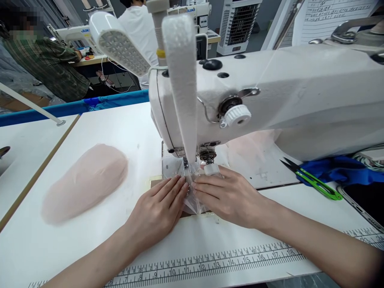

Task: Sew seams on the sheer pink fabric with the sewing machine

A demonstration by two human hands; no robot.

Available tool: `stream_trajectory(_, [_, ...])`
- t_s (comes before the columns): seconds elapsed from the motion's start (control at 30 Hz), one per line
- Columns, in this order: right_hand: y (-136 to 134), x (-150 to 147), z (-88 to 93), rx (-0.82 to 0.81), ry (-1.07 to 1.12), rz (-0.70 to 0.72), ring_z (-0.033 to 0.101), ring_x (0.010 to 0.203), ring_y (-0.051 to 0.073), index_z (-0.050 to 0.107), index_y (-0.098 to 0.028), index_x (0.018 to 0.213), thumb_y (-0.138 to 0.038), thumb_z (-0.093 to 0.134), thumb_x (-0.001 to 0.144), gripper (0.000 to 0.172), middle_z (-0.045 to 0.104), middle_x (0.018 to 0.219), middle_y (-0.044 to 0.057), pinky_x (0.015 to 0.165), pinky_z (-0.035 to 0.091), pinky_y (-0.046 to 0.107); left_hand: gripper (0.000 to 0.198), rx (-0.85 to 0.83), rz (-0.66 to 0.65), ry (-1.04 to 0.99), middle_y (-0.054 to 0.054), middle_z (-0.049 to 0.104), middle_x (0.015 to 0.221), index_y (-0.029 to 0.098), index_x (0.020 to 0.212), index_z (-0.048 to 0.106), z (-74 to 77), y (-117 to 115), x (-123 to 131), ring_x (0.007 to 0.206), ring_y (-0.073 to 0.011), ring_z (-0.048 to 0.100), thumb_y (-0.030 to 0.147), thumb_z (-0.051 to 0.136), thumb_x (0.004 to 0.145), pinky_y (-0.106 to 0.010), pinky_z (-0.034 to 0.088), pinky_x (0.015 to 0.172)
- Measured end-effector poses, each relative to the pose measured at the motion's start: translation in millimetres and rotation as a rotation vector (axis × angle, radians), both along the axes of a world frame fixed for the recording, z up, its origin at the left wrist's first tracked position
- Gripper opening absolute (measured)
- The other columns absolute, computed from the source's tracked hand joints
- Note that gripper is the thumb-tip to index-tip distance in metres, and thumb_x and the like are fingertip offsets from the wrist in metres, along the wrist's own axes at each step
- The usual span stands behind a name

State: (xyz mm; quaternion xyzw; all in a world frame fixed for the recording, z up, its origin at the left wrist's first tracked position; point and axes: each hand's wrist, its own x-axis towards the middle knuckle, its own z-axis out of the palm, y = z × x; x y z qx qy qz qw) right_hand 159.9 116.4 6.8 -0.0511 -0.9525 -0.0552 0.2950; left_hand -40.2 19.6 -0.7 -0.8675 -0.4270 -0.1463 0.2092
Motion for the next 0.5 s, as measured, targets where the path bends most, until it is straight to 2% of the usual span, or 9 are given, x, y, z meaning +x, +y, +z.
stream_trajectory(0.23, [0.7, 0.6, -1.9, 0.006, -0.002, 0.005, 0.068, 0.084, 0.013, 0.072, -0.015, 0.085, -0.007, 0.05, 0.091, 0.024, 0.075, 0.089, 0.002, 0.105, 0.043, 0.036, 0.028, 0.0, 0.008, 0.0, -0.016, 0.069, 0.113, 0.002, 0.112, 0.065, 2.2, 0.0, 0.5, 0.107, -0.028, 0.065, 0.011, 0.051, 0.089, -0.039, 0.059, 0.089])
stream_trajectory(0.5, [4.9, -1.4, -4.0, 0.045, 0.001, -0.011, 0.068, 0.086, 0.013, 0.072, -0.015, 0.087, -0.005, 0.05, 0.091, 0.024, 0.075, 0.091, 0.002, 0.101, 0.046, 0.036, 0.03, -0.007, 0.031, -0.007, -0.015, 0.069, 0.114, 0.004, 0.116, 0.062, -1.4, 4.1, -1.6, 0.11, -0.0265, 0.063, 0.011, 0.05, 0.09, -0.04, 0.059, 0.09])
